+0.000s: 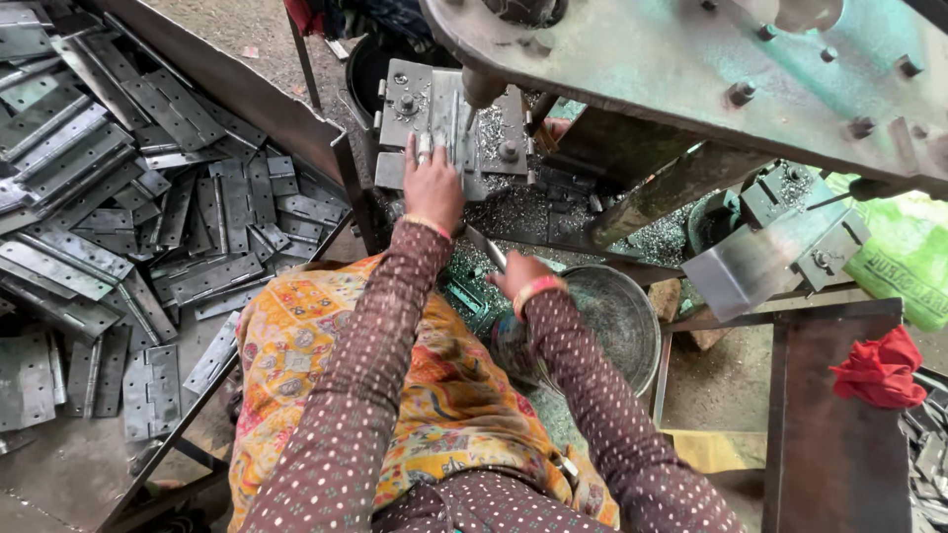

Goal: The person sits on the floor and operates a metal press machine. They repeatedly pick up metal pieces from a pile, place them into the press, and remove the processed pieces.

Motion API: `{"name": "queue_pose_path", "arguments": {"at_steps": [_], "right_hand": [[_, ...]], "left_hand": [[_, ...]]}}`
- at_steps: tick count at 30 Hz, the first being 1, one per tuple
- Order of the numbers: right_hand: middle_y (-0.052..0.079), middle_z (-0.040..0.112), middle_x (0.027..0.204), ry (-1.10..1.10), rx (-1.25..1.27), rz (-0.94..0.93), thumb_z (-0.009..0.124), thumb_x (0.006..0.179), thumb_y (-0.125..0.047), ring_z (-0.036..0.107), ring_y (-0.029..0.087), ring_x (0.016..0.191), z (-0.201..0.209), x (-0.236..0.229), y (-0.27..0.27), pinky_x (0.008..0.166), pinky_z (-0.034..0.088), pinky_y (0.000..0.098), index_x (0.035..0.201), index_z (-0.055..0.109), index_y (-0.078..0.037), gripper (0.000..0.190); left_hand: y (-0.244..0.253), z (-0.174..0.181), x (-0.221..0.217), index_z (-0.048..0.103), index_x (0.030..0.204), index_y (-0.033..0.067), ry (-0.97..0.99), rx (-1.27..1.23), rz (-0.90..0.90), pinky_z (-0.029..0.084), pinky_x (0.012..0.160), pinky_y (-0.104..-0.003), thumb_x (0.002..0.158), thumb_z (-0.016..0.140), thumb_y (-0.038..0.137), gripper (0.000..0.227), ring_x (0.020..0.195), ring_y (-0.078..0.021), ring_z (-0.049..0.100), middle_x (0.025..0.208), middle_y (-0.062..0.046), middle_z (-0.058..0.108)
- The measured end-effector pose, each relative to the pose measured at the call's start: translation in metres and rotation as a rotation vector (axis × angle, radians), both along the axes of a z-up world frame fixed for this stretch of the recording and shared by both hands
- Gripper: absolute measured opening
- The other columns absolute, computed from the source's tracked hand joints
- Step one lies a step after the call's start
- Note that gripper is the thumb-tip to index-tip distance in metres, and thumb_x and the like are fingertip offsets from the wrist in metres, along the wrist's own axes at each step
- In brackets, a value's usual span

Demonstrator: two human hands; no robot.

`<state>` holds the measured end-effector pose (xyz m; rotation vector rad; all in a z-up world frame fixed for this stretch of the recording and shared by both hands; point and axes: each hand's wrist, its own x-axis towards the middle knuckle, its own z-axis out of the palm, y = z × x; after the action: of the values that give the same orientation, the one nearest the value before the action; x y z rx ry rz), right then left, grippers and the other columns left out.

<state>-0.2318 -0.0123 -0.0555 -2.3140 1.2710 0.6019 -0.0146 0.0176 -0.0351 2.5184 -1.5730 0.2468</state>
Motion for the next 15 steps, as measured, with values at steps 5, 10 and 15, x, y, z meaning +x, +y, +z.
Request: {"name": "queue_pose_path", "arguments": {"at_steps": [5, 10, 15], "right_hand": [[0.018, 0.074, 0.095, -0.129, 0.037, -0.055, 0.068, 0.092, -0.042, 0.075, 0.033, 0.082, -0.031, -0.017, 0.009, 0.075, 0.059, 0.0451, 0.114, 0.062, -0.004, 0.044], [0.022, 0.072, 0.089, -0.354, -0.225, 0.017, 0.069, 0.096, -0.041, 0.070, 0.041, 0.084, -0.096, -0.043, 0.023, 0.076, 0.055, 0.0500, 0.101, 0.064, -0.004, 0.038], [0.019, 0.072, 0.089, -0.146, -0.039, -0.026, 0.071, 0.091, -0.044, 0.072, 0.035, 0.079, -0.050, -0.024, 0.014, 0.074, 0.056, 0.0469, 0.109, 0.062, -0.002, 0.046]], "left_hand": [[-0.026, -0.006, 0.010, 0.075, 0.107, 0.0061, 0.071, 0.058, 0.000, 0.005, 0.125, -0.051, 0.098, 0.050, 0.020, 0.030, 0.137, -0.0276, 0.051, 0.147, -0.014, 0.055], [-0.011, -0.019, 0.002, 0.074, 0.116, 0.0018, -0.118, -0.183, -0.003, 0.008, 0.123, -0.051, 0.091, 0.055, 0.025, 0.039, 0.138, -0.0299, 0.053, 0.143, -0.014, 0.057], [-0.003, 0.004, 0.006, 0.074, 0.112, 0.0030, -0.025, -0.111, -0.034, 0.007, 0.123, -0.052, 0.098, 0.050, 0.032, 0.040, 0.137, -0.0293, 0.052, 0.148, -0.015, 0.053]]}}
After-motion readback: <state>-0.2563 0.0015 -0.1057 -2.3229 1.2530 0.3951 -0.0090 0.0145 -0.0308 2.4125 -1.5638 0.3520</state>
